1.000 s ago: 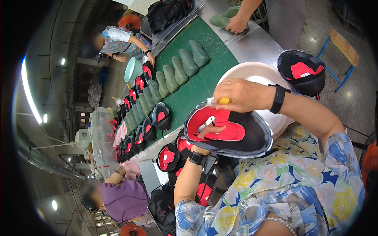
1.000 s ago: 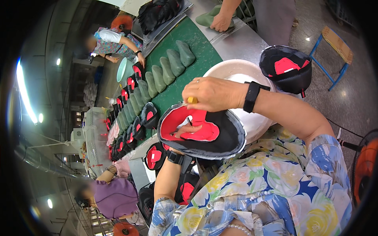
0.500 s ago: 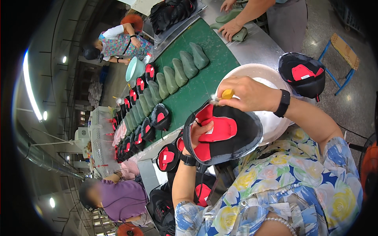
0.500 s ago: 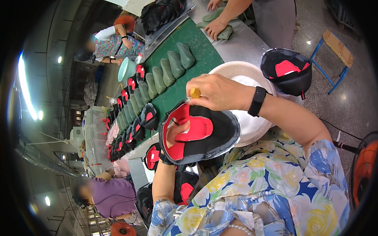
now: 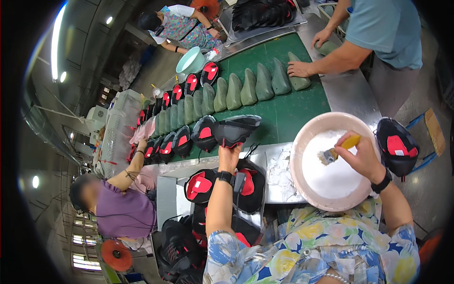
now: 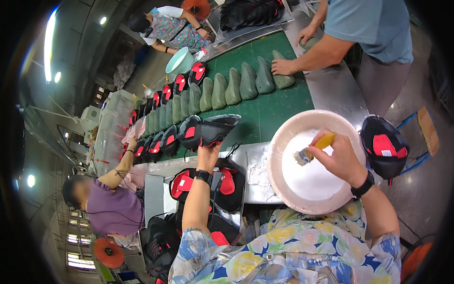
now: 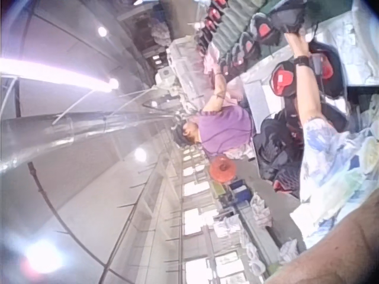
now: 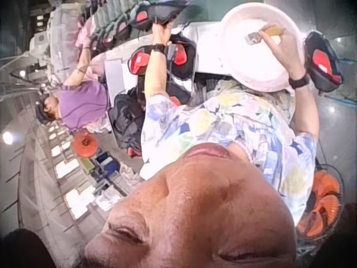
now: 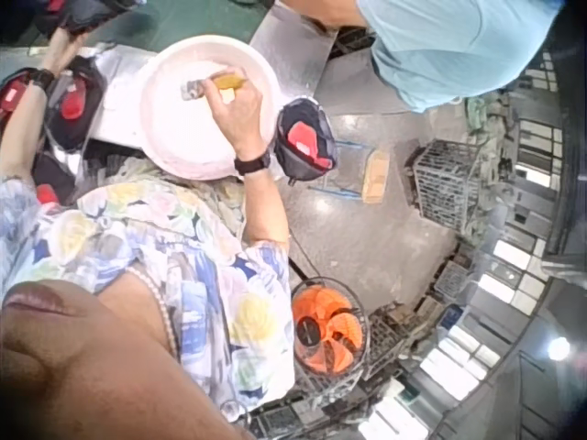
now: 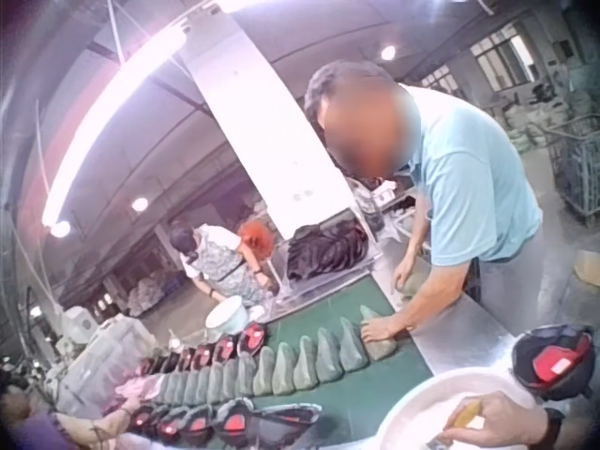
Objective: The recorder applies liquid adhesive to the edges of black shoe upper components using a handheld brush at a manufacturing workstation.
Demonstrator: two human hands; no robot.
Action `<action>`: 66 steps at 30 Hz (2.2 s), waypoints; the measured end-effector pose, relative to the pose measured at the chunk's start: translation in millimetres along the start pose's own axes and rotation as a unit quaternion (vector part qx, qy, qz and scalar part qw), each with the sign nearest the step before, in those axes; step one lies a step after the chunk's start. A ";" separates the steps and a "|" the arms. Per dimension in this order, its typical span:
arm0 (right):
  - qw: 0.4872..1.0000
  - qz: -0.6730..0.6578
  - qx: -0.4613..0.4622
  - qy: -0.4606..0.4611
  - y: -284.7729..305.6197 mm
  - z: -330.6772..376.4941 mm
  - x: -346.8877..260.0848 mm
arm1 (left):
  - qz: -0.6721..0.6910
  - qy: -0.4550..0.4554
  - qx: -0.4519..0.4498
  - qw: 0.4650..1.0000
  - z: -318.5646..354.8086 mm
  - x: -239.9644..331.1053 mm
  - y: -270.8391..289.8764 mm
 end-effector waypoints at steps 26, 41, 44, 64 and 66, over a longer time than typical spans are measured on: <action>0.979 0.032 -0.171 -0.110 -68.9 -1.3 38.2 | -0.803 -0.005 -0.017 0.596 105.6 30.2 25.3; 0.986 0.082 -0.120 -0.086 -13.6 35.9 56.1 | -0.795 -0.099 -0.235 0.551 232.6 -11.1 -28.7; 0.986 0.092 -0.108 -0.082 -7.3 37.0 57.3 | -0.759 -0.037 -0.114 0.640 206.3 7.4 -23.4; 0.976 0.144 -0.161 0.000 -5.5 13.5 59.6 | -0.561 -0.111 -0.215 0.792 100.7 67.2 -33.8; 0.992 0.057 -0.098 0.054 13.2 -2.0 41.6 | -0.527 -0.102 -0.216 0.816 99.7 61.3 -54.0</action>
Point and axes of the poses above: each hand's wrist, its own z-axis away from the middle knuckle, its own y-axis out of the back of the hand, x = y × z, the point moved 6 cm from there along -z, towards the middle knuckle, and after that the axes turned 1 degree about y, right-handed, at the moved point
